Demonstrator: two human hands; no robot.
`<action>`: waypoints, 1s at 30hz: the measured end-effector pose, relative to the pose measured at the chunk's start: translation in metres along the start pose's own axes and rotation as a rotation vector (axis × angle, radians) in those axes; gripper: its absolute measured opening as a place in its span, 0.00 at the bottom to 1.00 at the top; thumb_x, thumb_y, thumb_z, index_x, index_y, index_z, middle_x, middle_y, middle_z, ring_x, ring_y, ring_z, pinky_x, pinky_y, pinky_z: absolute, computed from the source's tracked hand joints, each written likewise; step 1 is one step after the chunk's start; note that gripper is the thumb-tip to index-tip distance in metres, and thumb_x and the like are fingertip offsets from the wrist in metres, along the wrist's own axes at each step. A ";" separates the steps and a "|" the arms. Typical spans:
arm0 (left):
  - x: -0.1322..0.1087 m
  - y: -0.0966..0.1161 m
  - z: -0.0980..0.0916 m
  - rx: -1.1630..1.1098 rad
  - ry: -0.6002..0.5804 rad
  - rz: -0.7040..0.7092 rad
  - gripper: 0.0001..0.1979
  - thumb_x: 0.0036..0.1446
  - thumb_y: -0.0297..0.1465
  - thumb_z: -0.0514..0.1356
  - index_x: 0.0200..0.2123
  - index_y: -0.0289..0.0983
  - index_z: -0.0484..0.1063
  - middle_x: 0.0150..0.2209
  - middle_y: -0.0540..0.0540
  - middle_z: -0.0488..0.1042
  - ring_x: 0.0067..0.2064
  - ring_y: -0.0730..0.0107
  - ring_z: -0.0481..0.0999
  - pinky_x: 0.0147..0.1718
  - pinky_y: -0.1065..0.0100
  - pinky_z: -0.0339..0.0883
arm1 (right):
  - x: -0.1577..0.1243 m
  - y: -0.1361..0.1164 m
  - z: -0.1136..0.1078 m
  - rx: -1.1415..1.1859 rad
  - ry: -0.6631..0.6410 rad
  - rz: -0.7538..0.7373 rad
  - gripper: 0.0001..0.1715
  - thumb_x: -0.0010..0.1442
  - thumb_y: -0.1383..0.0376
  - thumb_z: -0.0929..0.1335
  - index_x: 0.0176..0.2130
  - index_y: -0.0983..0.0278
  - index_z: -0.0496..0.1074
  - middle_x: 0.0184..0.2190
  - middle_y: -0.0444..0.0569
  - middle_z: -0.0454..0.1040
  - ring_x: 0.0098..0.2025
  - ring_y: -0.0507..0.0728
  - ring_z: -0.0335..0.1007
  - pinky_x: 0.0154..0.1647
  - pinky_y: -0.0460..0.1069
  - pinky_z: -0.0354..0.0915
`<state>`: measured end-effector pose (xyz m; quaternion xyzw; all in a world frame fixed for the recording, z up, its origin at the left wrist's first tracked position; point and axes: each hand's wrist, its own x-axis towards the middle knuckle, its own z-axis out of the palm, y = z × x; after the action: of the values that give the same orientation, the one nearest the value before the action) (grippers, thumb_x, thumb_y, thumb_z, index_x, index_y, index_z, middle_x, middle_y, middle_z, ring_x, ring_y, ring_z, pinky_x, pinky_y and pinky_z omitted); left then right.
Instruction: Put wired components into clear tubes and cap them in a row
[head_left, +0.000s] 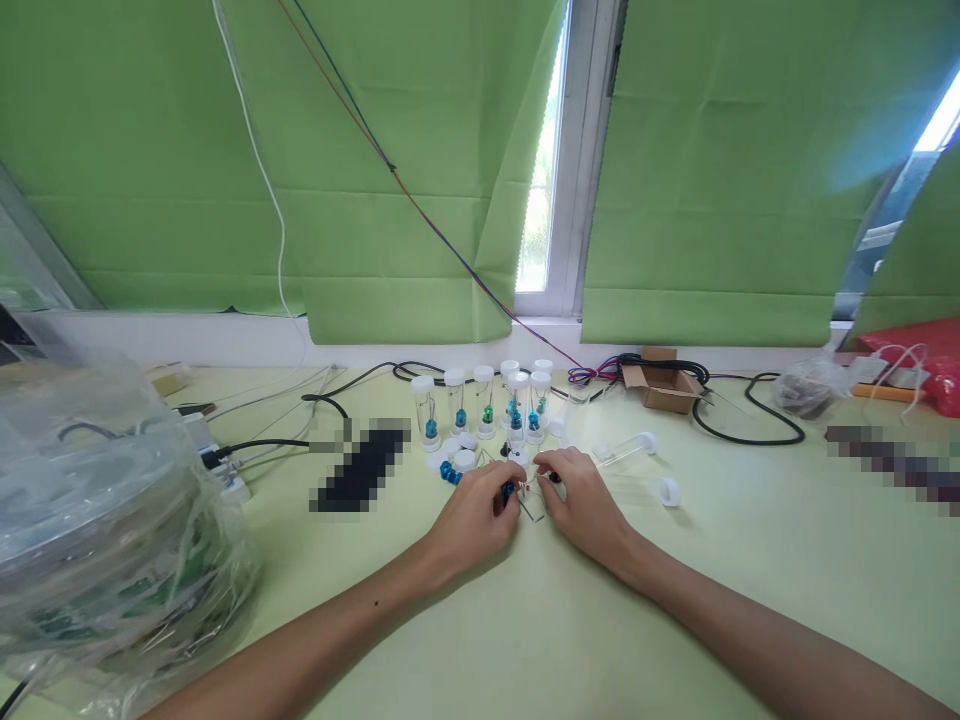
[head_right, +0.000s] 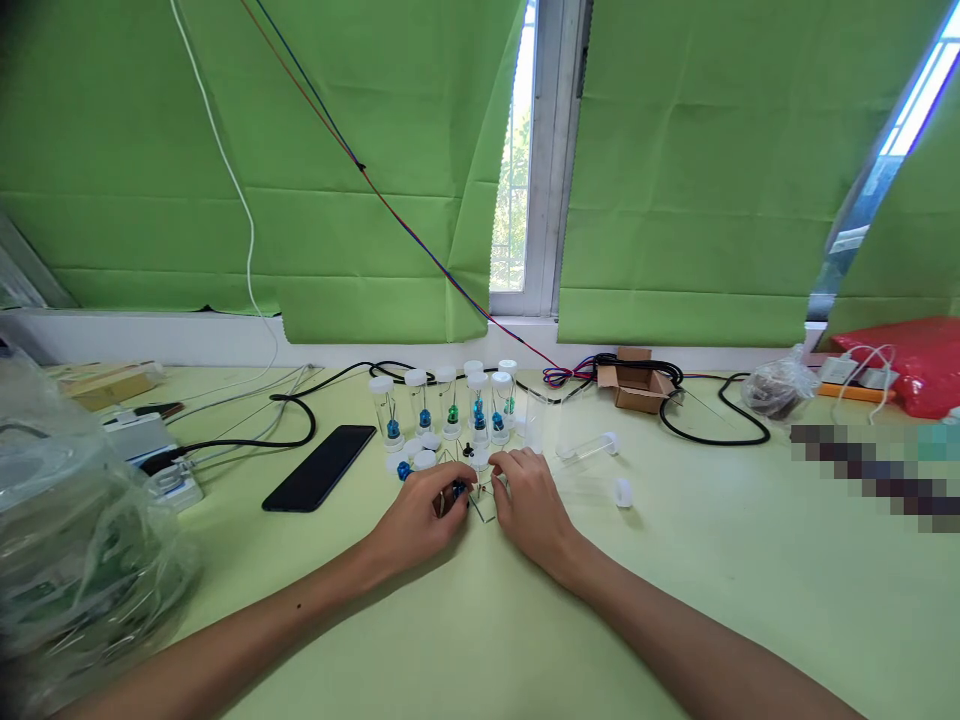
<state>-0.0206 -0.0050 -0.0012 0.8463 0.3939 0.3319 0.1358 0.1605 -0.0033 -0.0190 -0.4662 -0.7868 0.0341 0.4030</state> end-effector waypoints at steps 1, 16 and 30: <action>0.000 -0.001 0.000 0.002 -0.007 -0.002 0.12 0.55 0.22 0.53 0.39 0.39 0.71 0.34 0.48 0.75 0.31 0.68 0.71 0.31 0.67 0.62 | 0.000 0.000 0.000 0.000 -0.003 0.000 0.13 0.60 0.75 0.63 0.43 0.65 0.71 0.36 0.50 0.76 0.40 0.60 0.67 0.44 0.54 0.61; 0.000 -0.004 0.000 -0.013 -0.028 0.022 0.14 0.53 0.21 0.53 0.39 0.39 0.74 0.39 0.46 0.73 0.24 0.74 0.66 0.28 0.69 0.62 | 0.000 0.001 0.003 0.002 0.007 0.006 0.12 0.60 0.75 0.63 0.41 0.63 0.71 0.36 0.50 0.75 0.40 0.60 0.67 0.43 0.54 0.61; -0.001 0.004 -0.006 0.091 -0.021 0.011 0.09 0.54 0.28 0.56 0.36 0.40 0.76 0.40 0.45 0.73 0.26 0.72 0.71 0.31 0.65 0.65 | 0.000 0.002 0.002 -0.003 0.012 0.016 0.11 0.60 0.74 0.63 0.41 0.64 0.72 0.35 0.50 0.76 0.39 0.59 0.68 0.44 0.54 0.62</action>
<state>-0.0228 -0.0086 0.0045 0.8572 0.4024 0.3056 0.0997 0.1605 -0.0016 -0.0213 -0.4733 -0.7806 0.0335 0.4069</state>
